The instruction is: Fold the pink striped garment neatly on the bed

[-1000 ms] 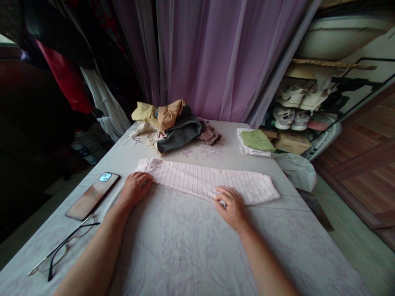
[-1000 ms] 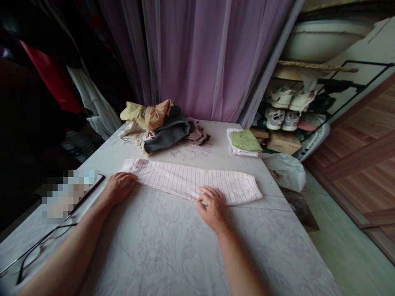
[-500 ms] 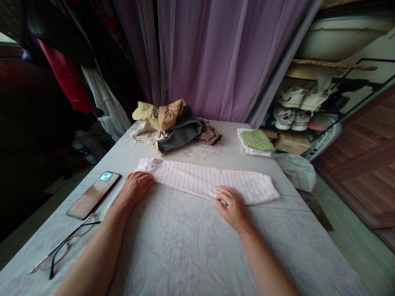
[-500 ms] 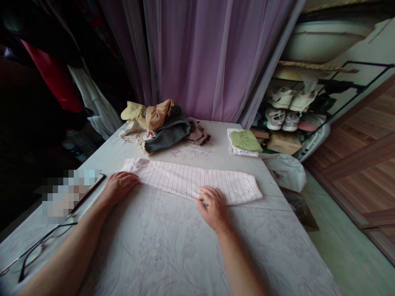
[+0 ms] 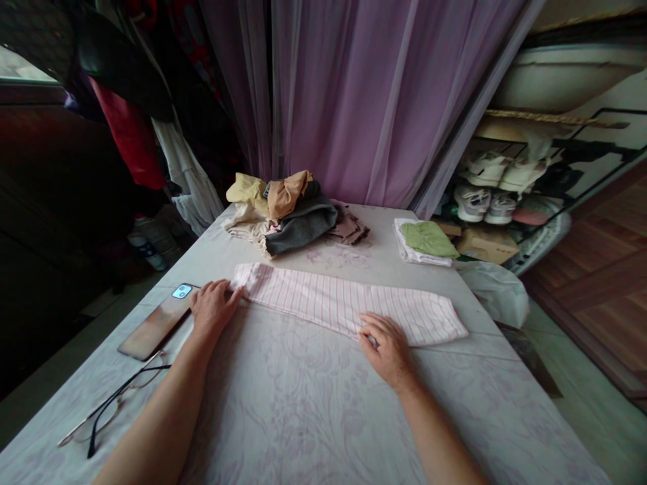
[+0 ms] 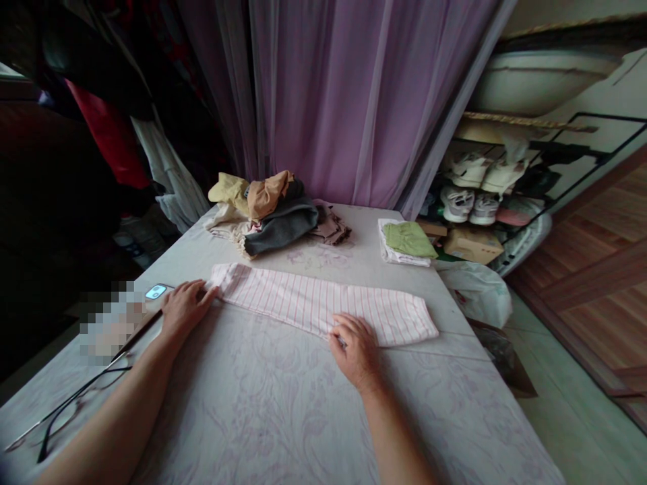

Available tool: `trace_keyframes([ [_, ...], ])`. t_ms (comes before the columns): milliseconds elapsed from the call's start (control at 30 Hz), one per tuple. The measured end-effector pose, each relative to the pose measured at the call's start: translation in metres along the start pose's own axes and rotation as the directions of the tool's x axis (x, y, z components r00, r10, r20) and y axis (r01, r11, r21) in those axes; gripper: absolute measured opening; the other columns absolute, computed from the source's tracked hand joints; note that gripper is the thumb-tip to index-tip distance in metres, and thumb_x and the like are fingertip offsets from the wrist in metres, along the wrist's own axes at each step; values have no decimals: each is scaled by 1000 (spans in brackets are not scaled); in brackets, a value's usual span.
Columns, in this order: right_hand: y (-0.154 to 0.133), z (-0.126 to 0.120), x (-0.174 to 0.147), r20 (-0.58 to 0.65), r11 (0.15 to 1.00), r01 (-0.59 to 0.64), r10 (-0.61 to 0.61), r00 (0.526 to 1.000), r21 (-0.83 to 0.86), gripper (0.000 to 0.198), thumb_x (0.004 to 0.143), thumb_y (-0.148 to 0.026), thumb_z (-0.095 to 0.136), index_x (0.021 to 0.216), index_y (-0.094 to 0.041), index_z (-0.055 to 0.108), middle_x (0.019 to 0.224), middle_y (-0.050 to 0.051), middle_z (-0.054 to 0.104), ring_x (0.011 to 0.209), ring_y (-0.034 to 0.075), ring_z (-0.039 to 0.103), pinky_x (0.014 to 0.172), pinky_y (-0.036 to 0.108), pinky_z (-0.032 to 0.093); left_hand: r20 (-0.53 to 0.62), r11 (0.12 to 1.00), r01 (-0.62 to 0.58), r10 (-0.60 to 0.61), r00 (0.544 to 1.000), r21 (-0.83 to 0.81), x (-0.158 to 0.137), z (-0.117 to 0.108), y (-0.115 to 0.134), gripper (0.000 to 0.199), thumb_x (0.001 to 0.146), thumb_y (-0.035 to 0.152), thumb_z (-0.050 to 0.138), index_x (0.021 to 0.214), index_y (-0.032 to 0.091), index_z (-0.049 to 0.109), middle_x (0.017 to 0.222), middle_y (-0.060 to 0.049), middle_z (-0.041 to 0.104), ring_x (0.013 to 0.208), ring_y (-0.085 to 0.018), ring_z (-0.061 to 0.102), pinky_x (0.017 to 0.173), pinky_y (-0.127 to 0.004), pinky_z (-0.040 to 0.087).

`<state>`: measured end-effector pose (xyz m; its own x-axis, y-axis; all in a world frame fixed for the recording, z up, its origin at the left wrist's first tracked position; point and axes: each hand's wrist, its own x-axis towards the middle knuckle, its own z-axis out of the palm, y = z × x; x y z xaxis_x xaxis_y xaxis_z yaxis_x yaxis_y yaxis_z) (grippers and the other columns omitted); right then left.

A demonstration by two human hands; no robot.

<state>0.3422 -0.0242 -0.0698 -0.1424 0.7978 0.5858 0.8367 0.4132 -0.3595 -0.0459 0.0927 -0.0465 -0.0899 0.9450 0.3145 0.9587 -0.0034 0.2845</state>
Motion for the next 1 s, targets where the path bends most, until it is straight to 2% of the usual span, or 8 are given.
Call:
trace_keyframes([
  [233,2,2,-1,0,1000,0,0,1000,-3,13,87,-23,54,77,-24,62,105,7,73,105,24,64,91,43,48,39,987,92,-88,995,-132,6,5,6,46,81,56,56,108,19,62,98,-14,73,96,-33,67,87,-44,46],
  [367,2,2,-1,-1,1000,-2,2,1000,-4,13,87,-22,55,77,-24,62,105,7,73,106,24,64,90,44,49,65,899,235,-227,972,-369,7,2,15,51,74,46,67,117,20,56,97,-10,71,82,-26,67,72,-35,49],
  [433,2,3,-1,0,1000,-4,4,1000,0,12,87,-22,55,77,-24,62,105,7,72,106,24,63,91,44,49,110,721,305,-305,946,-622,9,0,19,53,71,39,70,119,21,54,92,-5,69,74,-19,66,68,-31,50],
  [500,3,3,-1,1,1000,-3,3,1000,3,12,87,-22,55,77,-24,62,105,7,72,106,24,64,91,44,49,255,396,388,-346,903,-832,14,-2,23,45,71,32,71,112,19,55,85,-1,66,68,-13,64,67,-26,51],
  [567,3,3,-1,2,1000,-2,2,1000,3,12,87,-22,55,77,-24,63,105,7,72,106,24,64,91,43,50,442,83,487,-310,842,-869,20,-5,25,29,72,27,70,97,17,59,79,0,65,64,-10,62,67,-23,52],
  [633,4,4,-1,3,1000,0,0,1000,2,12,86,-22,55,78,-24,63,105,7,72,106,24,64,91,43,49,570,-63,575,-260,780,-816,24,-8,25,18,73,24,71,83,15,60,72,0,64,61,-8,61,66,-22,53],
  [733,3,3,-1,1,1000,-2,2,1000,-2,12,87,-22,55,78,-24,63,105,7,72,106,24,63,91,44,49,605,-48,612,-231,762,-789,27,-9,26,20,72,28,75,77,14,62,67,0,64,57,-9,60,62,-21,53],
  [1000,2,3,-1,-1,1000,6,-6,1000,0,13,88,-22,54,77,-24,61,105,7,72,105,24,64,91,44,50,350,116,396,-292,890,-911,20,16,45,37,62,37,78,90,16,68,84,-4,75,88,-22,69,78,-31,55],
])
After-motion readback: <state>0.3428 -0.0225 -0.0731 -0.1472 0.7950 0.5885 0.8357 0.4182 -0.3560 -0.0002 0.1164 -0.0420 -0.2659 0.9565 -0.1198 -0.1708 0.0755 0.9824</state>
